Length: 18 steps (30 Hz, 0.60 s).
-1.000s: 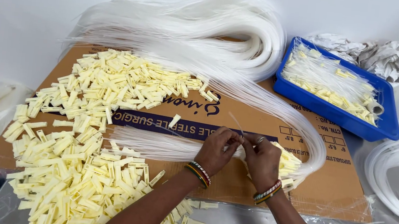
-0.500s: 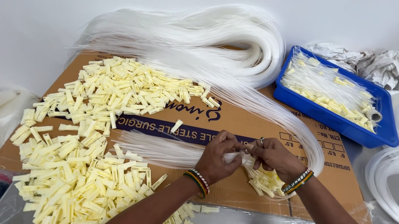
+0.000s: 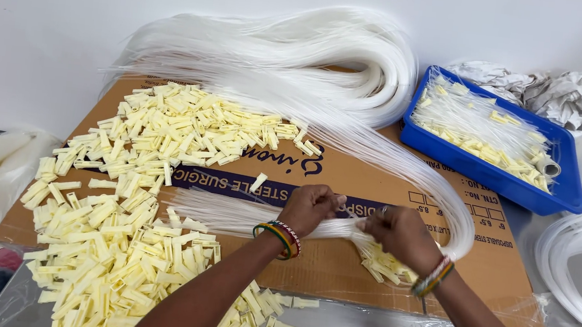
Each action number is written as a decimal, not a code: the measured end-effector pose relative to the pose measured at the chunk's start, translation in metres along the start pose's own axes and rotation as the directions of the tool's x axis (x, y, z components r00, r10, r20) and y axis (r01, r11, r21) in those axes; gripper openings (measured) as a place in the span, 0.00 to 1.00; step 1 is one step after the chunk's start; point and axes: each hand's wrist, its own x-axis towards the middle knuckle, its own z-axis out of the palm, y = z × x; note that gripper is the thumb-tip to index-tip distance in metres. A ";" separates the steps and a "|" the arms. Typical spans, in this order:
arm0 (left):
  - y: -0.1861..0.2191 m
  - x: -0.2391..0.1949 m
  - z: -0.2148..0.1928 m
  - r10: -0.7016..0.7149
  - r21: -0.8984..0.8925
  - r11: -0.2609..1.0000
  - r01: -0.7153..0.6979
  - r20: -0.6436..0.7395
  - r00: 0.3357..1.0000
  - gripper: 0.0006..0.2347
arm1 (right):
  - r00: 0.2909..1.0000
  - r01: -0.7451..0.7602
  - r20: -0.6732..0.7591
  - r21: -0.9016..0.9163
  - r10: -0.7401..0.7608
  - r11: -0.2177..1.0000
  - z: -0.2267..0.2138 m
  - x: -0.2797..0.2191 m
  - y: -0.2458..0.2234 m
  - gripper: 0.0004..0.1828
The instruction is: The person repeatedly picks small yellow plastic connectors and slides them onto the ends of long clear plastic tubes. They work at a table with a pile of connectors and a bundle of tubes, placing finished units into a blue tray.
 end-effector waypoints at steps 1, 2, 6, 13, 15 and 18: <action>-0.001 0.001 -0.001 -0.003 -0.001 1.000 0.003 0.000 1.000 0.17 | 1.000 -0.002 0.003 0.001 0.002 1.000 0.004 -0.010 -0.002 0.18; -0.001 0.002 -0.001 0.067 0.132 0.990 -0.056 -0.081 0.995 0.17 | 0.982 0.135 -0.085 -0.311 -0.169 0.941 0.008 -0.020 -0.004 0.17; 0.015 0.007 0.000 0.023 0.572 0.812 0.115 -0.227 0.974 0.19 | 0.699 0.555 -0.075 -0.570 -0.711 0.606 0.018 -0.057 -0.007 0.11; -0.009 0.014 0.013 0.147 0.587 0.808 0.056 -0.293 0.945 0.18 | 0.973 0.171 0.043 0.522 -0.227 0.835 0.044 -0.023 0.030 0.22; -0.012 0.013 0.007 0.154 0.654 0.751 0.090 -0.307 0.939 0.18 | 0.977 0.204 -0.080 0.629 -0.199 0.750 0.061 -0.019 0.053 0.22; 0.031 -0.001 -0.002 -0.040 0.493 0.858 0.144 -0.216 0.976 0.20 | 1.000 -0.008 0.005 0.747 0.007 0.664 0.026 -0.018 0.014 0.07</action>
